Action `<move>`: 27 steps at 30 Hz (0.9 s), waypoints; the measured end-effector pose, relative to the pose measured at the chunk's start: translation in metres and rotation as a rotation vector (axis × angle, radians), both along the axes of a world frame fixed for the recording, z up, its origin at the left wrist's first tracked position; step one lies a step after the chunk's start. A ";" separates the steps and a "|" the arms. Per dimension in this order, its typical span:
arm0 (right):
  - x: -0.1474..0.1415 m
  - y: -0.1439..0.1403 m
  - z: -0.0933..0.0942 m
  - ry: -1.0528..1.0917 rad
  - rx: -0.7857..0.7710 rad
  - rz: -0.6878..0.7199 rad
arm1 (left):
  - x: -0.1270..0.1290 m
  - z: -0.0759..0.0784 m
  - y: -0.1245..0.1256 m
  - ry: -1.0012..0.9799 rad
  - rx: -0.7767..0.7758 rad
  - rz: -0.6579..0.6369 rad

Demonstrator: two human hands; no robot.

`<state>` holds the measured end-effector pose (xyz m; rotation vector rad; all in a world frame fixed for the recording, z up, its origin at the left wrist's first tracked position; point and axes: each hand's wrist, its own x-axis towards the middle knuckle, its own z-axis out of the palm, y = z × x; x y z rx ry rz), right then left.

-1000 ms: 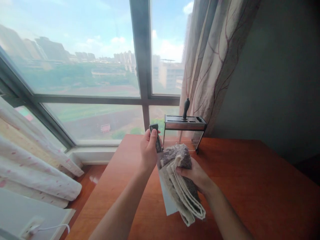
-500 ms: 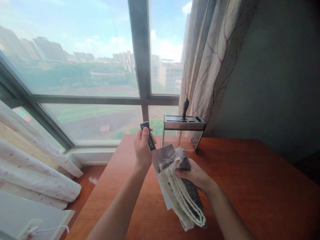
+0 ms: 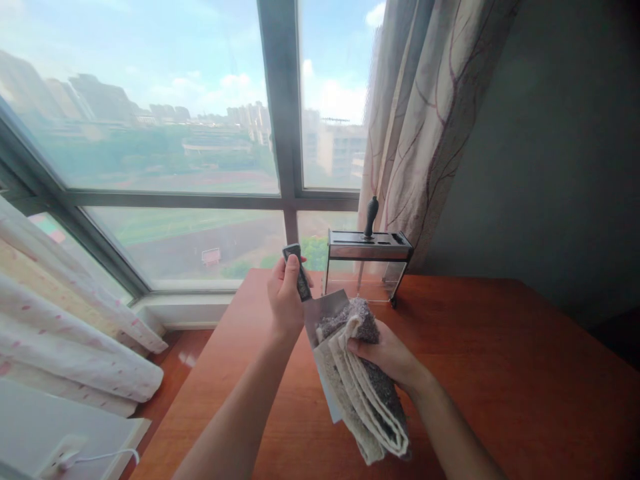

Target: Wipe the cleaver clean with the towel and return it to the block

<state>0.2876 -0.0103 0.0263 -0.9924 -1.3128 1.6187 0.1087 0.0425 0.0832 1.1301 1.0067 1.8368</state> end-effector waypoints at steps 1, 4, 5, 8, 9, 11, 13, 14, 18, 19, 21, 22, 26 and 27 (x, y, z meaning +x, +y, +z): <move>0.001 -0.002 -0.001 -0.011 0.009 0.023 | -0.004 0.001 0.002 -0.009 0.018 0.021; 0.005 -0.005 0.001 -0.024 0.031 0.089 | -0.012 0.002 0.006 -0.032 0.065 0.058; 0.007 -0.005 0.002 -0.027 0.038 0.111 | -0.013 0.002 0.007 -0.036 0.072 0.064; 0.010 -0.003 0.005 -0.047 0.060 0.158 | -0.009 0.001 0.005 -0.043 0.067 0.049; 0.011 -0.001 0.006 -0.053 0.062 0.160 | -0.006 0.000 0.004 -0.045 0.065 0.038; 0.012 0.003 0.009 -0.052 0.064 0.141 | 0.002 -0.002 0.001 -0.044 0.052 -0.001; 0.011 0.006 0.013 -0.038 0.077 0.103 | 0.009 -0.005 -0.002 -0.044 0.028 -0.043; 0.010 0.007 0.014 -0.028 0.083 0.086 | 0.012 -0.006 -0.003 -0.045 0.014 -0.060; 0.007 0.011 0.015 0.013 0.067 0.055 | 0.016 -0.008 -0.004 -0.015 -0.017 -0.082; 0.007 0.011 0.013 0.020 0.062 0.058 | 0.015 -0.007 -0.003 -0.001 -0.020 -0.073; 0.009 0.011 0.008 0.023 0.060 0.069 | 0.010 -0.006 -0.001 0.009 -0.010 -0.025; 0.011 0.011 0.005 0.019 0.060 0.080 | 0.007 -0.006 0.001 0.001 0.002 0.013; 0.023 0.009 -0.004 0.013 0.052 0.107 | -0.009 -0.005 0.011 -0.086 0.066 0.183; 0.025 0.009 -0.005 0.018 0.047 0.108 | -0.014 -0.005 0.014 -0.111 0.077 0.210</move>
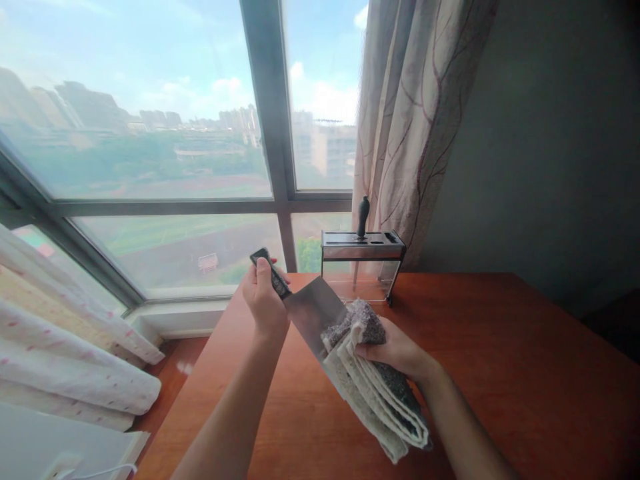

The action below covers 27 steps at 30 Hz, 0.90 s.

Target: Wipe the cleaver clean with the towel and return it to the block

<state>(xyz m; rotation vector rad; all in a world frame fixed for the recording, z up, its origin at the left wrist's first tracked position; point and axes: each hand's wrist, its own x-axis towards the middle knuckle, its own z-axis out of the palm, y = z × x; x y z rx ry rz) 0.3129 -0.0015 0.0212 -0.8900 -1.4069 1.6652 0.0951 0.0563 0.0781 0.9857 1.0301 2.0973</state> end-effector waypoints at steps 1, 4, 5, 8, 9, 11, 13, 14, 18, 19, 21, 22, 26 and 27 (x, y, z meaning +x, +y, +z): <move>0.002 0.000 -0.001 0.006 -0.007 -0.001 | -0.004 0.000 0.002 -0.022 0.011 0.022; 0.007 -0.001 -0.004 0.029 -0.036 -0.027 | -0.014 0.001 0.008 -0.067 0.031 0.076; 0.008 -0.001 -0.004 0.040 -0.041 -0.051 | -0.016 0.001 0.009 -0.077 0.033 0.096; 0.008 0.000 -0.003 0.085 -0.043 -0.170 | -0.016 0.003 0.012 -0.109 0.023 0.140; 0.009 0.000 -0.003 0.102 -0.044 -0.220 | -0.015 0.003 0.013 -0.122 0.014 0.148; 0.009 0.001 -0.003 0.135 -0.060 -0.325 | -0.013 0.004 0.013 -0.142 -0.008 0.139; 0.011 0.002 -0.005 0.179 -0.095 -0.433 | -0.010 0.005 0.012 -0.139 -0.035 0.097; 0.011 0.003 -0.006 0.207 -0.124 -0.486 | -0.009 0.006 0.011 -0.121 -0.047 0.059; 0.016 0.010 -0.013 0.348 -0.258 -0.677 | -0.010 0.008 0.002 -0.004 -0.124 -0.242; 0.017 0.012 -0.014 0.388 -0.283 -0.707 | -0.011 0.008 0.000 0.012 -0.160 -0.338; 0.019 0.014 -0.016 0.466 -0.329 -0.737 | -0.013 0.004 -0.006 0.009 -0.226 -0.476; 0.020 0.015 -0.016 0.503 -0.348 -0.743 | -0.013 0.001 -0.009 -0.007 -0.242 -0.496; 0.016 0.014 -0.017 0.635 -0.386 -0.725 | -0.006 -0.016 -0.024 -0.137 -0.206 -0.377; 0.014 0.013 -0.018 0.661 -0.375 -0.709 | -0.003 -0.020 -0.028 -0.170 -0.206 -0.361</move>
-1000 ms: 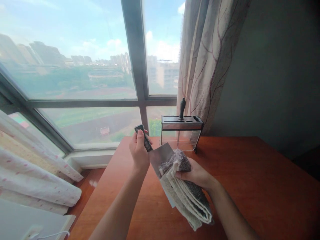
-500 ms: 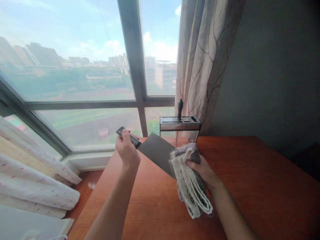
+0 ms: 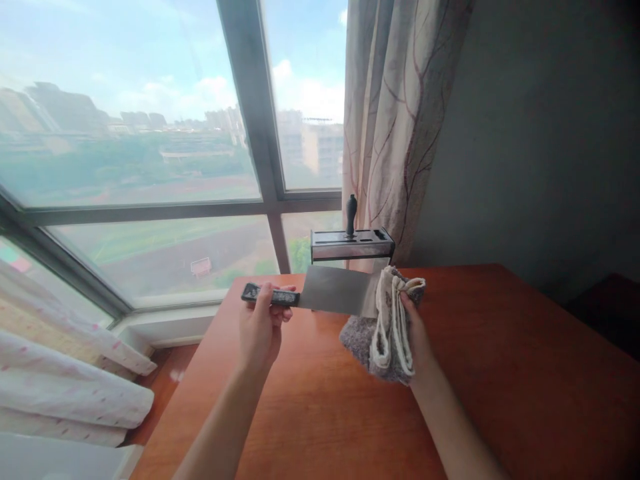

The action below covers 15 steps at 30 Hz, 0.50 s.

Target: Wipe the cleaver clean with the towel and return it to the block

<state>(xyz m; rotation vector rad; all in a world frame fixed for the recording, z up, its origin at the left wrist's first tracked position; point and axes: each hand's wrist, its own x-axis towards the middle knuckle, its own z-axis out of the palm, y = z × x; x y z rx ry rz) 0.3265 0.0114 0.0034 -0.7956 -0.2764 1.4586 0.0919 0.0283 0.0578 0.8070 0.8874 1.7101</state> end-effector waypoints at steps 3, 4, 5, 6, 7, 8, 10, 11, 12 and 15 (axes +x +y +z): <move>-0.007 -0.002 -0.002 0.032 0.074 -0.033 | 0.012 -0.010 -0.015 -0.061 -0.019 -0.034; -0.008 -0.002 -0.003 0.041 0.091 -0.062 | 0.016 -0.012 -0.020 -0.074 -0.019 -0.059; -0.009 -0.003 -0.003 0.052 0.102 -0.091 | 0.020 -0.015 -0.025 -0.086 -0.018 -0.085; -0.009 -0.003 -0.004 0.061 0.109 -0.115 | 0.024 -0.018 -0.030 -0.099 -0.017 -0.114; -0.009 -0.003 -0.004 0.068 0.114 -0.131 | 0.026 -0.021 -0.035 -0.114 -0.018 -0.143; -0.007 -0.003 -0.004 0.070 0.119 -0.140 | 0.028 -0.025 -0.039 -0.133 -0.026 -0.167; -0.003 -0.003 -0.003 0.066 0.126 -0.156 | 0.029 -0.031 -0.045 -0.181 -0.060 -0.191; -0.001 -0.003 -0.003 0.063 0.132 -0.166 | 0.028 -0.034 -0.046 -0.210 -0.081 -0.185; 0.001 -0.002 -0.002 0.060 0.140 -0.181 | 0.027 -0.036 -0.047 -0.239 -0.100 -0.169; 0.002 -0.001 0.001 0.080 0.171 -0.237 | 0.023 -0.041 -0.047 -0.314 -0.120 -0.118</move>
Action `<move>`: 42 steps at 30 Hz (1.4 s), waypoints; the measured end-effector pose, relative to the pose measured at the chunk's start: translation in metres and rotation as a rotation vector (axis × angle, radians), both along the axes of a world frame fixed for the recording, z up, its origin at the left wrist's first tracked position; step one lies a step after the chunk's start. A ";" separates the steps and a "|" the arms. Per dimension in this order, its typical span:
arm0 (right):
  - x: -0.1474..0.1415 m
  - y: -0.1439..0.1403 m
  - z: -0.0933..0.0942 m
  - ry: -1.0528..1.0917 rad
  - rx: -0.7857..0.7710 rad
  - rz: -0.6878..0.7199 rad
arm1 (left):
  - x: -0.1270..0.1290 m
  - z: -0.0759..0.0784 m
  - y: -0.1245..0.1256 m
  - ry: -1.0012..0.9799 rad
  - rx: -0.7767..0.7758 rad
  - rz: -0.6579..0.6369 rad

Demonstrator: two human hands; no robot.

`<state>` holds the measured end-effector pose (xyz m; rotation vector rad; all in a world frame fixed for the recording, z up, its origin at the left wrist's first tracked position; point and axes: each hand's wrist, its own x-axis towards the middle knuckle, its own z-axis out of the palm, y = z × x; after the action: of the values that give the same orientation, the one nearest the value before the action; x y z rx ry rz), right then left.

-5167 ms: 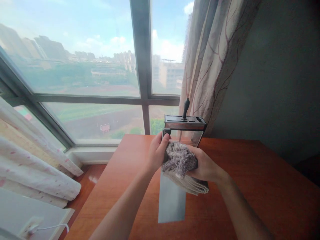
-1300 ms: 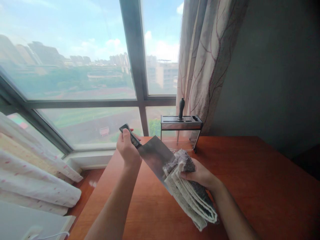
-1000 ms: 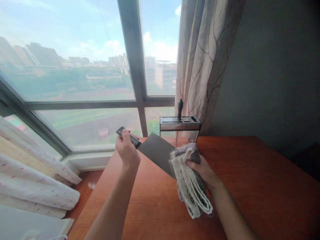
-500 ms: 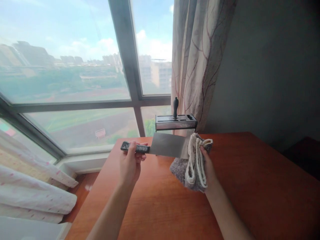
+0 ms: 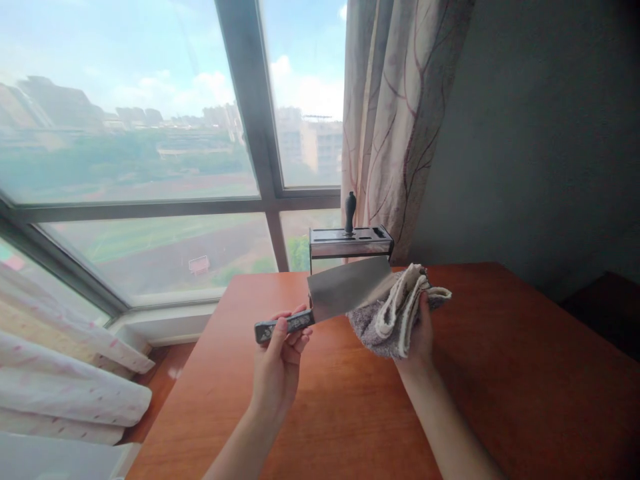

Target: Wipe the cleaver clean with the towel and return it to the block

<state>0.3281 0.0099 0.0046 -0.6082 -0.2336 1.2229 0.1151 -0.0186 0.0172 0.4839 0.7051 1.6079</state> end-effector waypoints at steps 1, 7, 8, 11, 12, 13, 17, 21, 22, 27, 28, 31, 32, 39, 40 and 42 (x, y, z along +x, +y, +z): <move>-0.002 0.000 0.001 0.017 0.004 -0.006 | 0.000 -0.001 0.000 -0.013 0.000 0.000; -0.031 -0.008 -0.005 0.066 -0.050 0.187 | 0.022 -0.010 -0.012 0.069 -0.037 -0.233; -0.036 -0.009 -0.008 0.053 -0.062 0.224 | 0.025 -0.011 -0.014 0.096 -0.034 -0.252; -0.049 -0.013 -0.016 0.012 -0.088 0.305 | 0.028 -0.013 -0.015 0.160 -0.019 -0.265; -0.052 -0.013 -0.018 0.004 -0.097 0.311 | 0.027 -0.012 -0.014 0.172 -0.018 -0.270; -0.054 -0.013 -0.019 -0.003 -0.105 0.306 | 0.026 -0.012 -0.013 0.179 -0.018 -0.277; -0.046 -0.009 -0.017 -0.012 -0.141 0.238 | 0.019 -0.011 -0.010 0.197 -0.014 -0.306; -0.016 -0.002 -0.010 0.005 -0.115 0.107 | 0.017 -0.010 -0.012 0.234 0.010 -0.351; -0.009 0.000 -0.009 0.005 -0.102 0.074 | 0.017 -0.009 -0.013 0.241 0.013 -0.360; 0.005 0.002 -0.005 0.030 -0.059 0.049 | 0.022 -0.012 -0.017 0.287 0.014 -0.343; 0.003 0.001 -0.004 0.033 -0.048 0.051 | 0.023 -0.014 -0.018 0.306 0.017 -0.329; -0.016 -0.005 0.000 0.034 -0.041 0.072 | 0.029 -0.020 -0.019 0.340 0.037 -0.315; -0.024 -0.008 0.001 0.040 -0.052 0.095 | 0.030 -0.022 -0.018 0.335 0.043 -0.312; -0.061 -0.021 -0.003 0.084 -0.074 0.305 | 0.022 -0.029 -0.010 0.365 0.021 -0.164; -0.061 -0.020 -0.003 0.085 -0.071 0.315 | 0.020 -0.030 -0.009 0.377 0.012 -0.177; -0.054 -0.017 -0.003 0.096 -0.069 0.295 | 0.016 -0.032 -0.006 0.398 -0.003 -0.212</move>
<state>0.2740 -0.0071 0.0013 -0.5865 -0.2060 1.5456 0.1312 -0.0250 -0.0146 0.8618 0.9192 1.3230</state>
